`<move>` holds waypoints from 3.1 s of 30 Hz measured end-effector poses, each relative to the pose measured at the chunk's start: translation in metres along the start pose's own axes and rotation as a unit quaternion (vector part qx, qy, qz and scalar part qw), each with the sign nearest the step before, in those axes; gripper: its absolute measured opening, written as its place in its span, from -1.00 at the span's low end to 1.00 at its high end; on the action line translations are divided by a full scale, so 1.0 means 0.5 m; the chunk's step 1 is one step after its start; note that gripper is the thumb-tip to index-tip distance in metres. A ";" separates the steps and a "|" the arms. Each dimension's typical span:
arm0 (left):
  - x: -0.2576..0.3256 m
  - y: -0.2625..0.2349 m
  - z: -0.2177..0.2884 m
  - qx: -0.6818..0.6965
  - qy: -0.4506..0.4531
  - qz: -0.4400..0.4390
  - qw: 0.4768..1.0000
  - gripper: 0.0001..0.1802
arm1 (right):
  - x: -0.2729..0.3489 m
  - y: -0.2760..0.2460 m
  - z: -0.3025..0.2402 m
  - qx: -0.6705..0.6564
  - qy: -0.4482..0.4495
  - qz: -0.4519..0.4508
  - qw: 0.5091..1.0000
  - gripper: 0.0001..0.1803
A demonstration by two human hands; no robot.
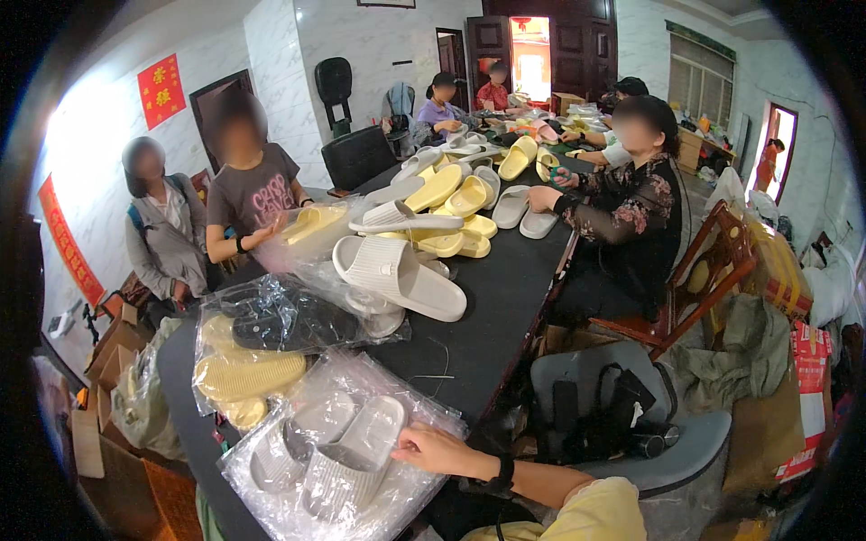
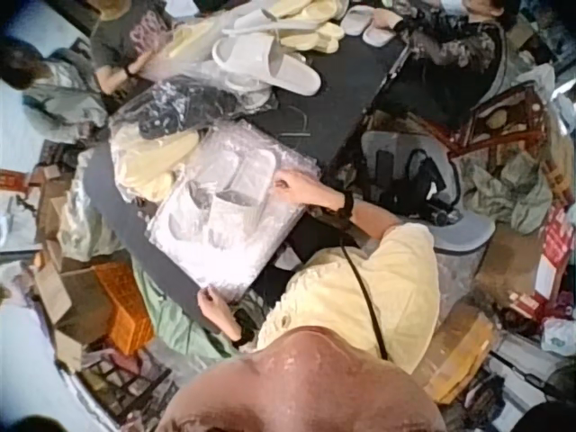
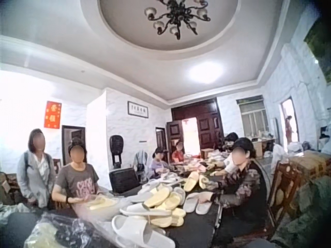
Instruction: Packaging finished slippers into plastic bags and organizing them.
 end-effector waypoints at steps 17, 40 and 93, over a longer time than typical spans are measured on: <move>0.006 0.025 -0.026 0.143 -0.138 0.060 0.978 -0.88 | -0.030 -0.066 -0.022 -0.280 0.105 -0.101 0.949 -0.77; -0.016 0.120 0.078 -0.119 0.083 -0.073 0.987 -0.10 | -0.170 0.093 -0.160 0.185 -0.486 -0.410 0.750 -0.78; 0.004 0.140 0.072 -0.165 0.075 0.010 0.983 0.04 | -0.144 0.208 -0.144 0.164 -0.283 -0.095 0.940 -0.76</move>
Point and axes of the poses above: each hand's wrist, its own x-axis away from the middle knuckle, its own y-axis out of the palm, z = x × y, the point moved 4 cm from there along -x, towards the middle knuckle, and after that the axes turned 7 degrees about y, right-handed, at the moved point
